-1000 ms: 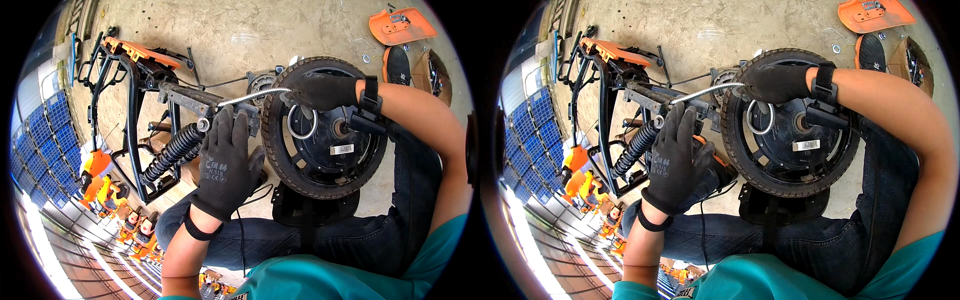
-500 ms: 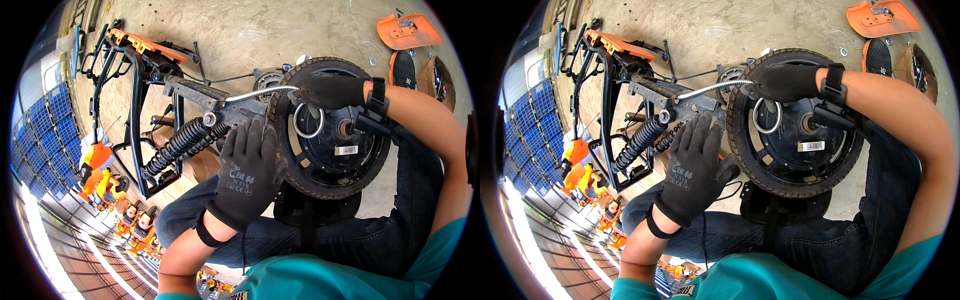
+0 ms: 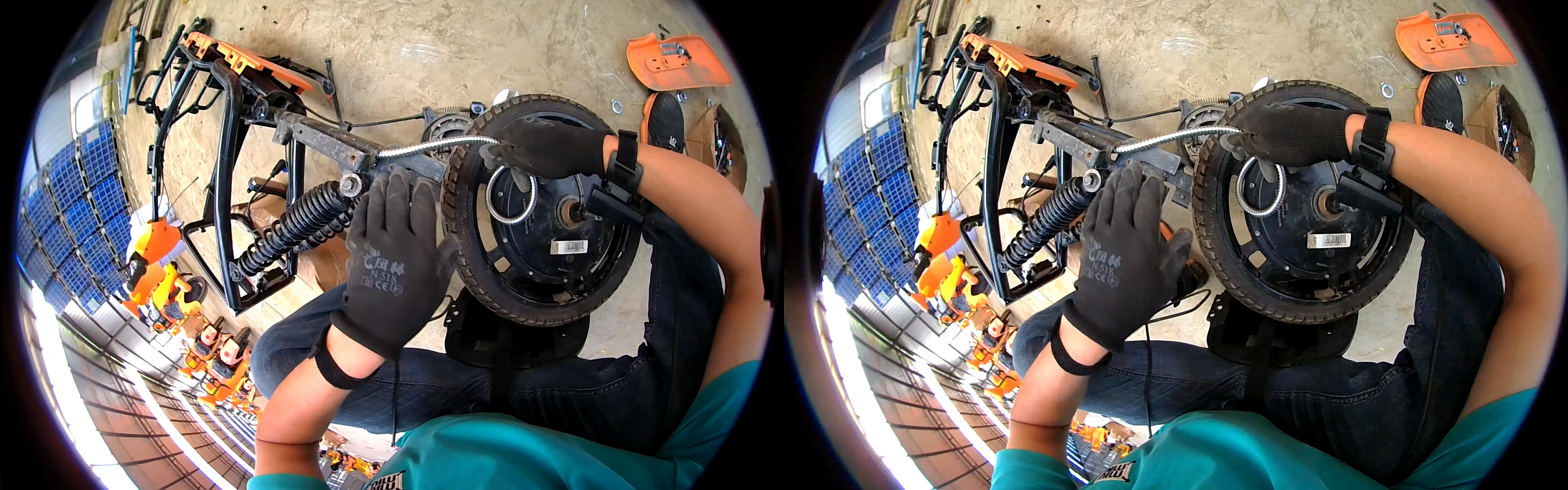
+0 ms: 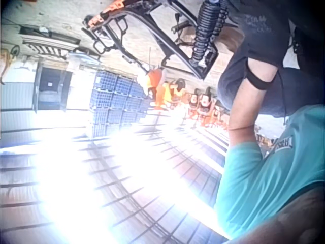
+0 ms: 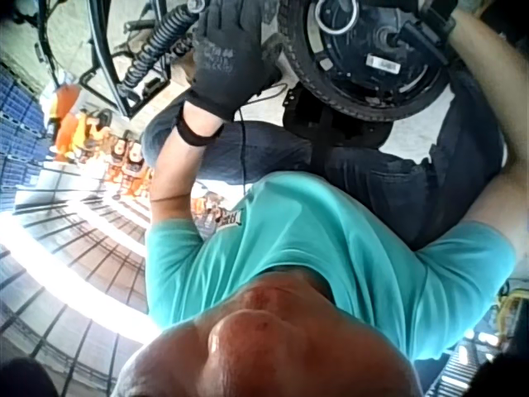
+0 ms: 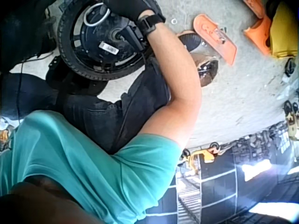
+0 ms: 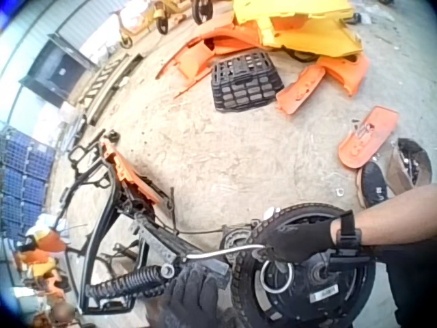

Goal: The person is assembling a motorcycle frame by attaching a rear shock absorber and then mounting a wheel hub onto the axle using a wrench.

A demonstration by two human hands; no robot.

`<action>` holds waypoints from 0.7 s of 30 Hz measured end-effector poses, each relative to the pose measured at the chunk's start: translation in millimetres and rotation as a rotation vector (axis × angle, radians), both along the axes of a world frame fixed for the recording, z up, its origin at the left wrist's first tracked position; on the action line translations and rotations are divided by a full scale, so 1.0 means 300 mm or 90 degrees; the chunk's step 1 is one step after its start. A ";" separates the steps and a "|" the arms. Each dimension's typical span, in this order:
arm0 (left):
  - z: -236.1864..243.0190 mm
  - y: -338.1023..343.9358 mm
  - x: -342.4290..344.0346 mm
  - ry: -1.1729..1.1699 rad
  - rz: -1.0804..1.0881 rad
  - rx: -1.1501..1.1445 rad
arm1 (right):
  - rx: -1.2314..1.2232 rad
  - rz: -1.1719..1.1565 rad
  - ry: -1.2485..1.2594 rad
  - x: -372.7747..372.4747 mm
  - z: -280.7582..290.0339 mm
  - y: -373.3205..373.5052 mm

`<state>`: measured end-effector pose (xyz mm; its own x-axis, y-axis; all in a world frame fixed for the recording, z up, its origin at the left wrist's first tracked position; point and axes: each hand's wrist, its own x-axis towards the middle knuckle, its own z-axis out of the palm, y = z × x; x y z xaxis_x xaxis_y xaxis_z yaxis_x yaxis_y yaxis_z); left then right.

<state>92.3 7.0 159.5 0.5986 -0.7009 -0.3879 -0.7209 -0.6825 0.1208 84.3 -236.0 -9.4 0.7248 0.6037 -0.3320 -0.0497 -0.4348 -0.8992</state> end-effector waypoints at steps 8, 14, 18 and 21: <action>-0.015 0.006 0.032 -0.006 0.015 -0.008 | -0.006 0.016 -0.059 0.001 -0.017 -0.001; -0.024 -0.001 0.063 0.008 0.051 -0.055 | 0.011 0.020 -0.016 0.010 0.011 -0.004; -0.025 -0.005 0.061 -0.008 0.050 -0.048 | 0.005 -0.004 0.047 0.015 0.034 0.004; -0.030 -0.002 0.051 -0.001 0.034 -0.034 | 0.016 -0.010 0.080 0.016 0.022 0.004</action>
<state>107.5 6.3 150.5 0.6362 -0.6881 -0.3490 -0.6842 -0.7122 0.1570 89.1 -235.0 -2.6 0.6877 0.6022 -0.4055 -0.1685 -0.4109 -0.8960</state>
